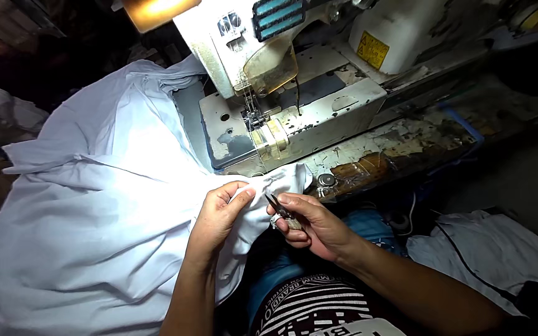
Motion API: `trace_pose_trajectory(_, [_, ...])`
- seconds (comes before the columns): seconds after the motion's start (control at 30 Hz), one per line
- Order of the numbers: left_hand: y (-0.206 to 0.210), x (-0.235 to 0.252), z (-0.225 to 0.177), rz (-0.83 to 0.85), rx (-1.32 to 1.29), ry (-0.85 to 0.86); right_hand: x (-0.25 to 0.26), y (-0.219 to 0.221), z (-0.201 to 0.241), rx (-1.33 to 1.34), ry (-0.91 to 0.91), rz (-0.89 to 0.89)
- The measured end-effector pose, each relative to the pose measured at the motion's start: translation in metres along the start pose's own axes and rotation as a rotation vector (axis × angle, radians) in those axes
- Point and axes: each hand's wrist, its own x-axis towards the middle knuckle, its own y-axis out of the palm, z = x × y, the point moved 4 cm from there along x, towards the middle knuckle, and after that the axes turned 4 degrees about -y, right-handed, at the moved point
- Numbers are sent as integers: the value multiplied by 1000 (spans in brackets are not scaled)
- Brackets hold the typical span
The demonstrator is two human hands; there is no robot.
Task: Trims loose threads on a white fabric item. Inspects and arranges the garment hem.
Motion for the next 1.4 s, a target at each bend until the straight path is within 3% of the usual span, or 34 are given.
trace_pose_trajectory(0.53, [-2,-3,2,80,-23,-4,2,5,-5,13,26,-3])
trace_pose_trajectory(0.87, [-1,-3,1,138,64,-21,5,4,-6,27,-56,-80])
trace_pose_trajectory(1.0, [-7,0,4,107,89,11,0,0,5,2,-154,-16])
trace_pose_trajectory(1.1, [-11,1,-4,95,112,8,-3,-7,15,-312,-326,45])
trace_pose_trajectory(1.23, [-11,-1,-11,89,118,18,-10,-10,26,-1012,-760,-100])
trace_pose_trajectory(1.4, [-7,-1,-7,43,69,-3,-9,1,26,-1349,-1043,-264])
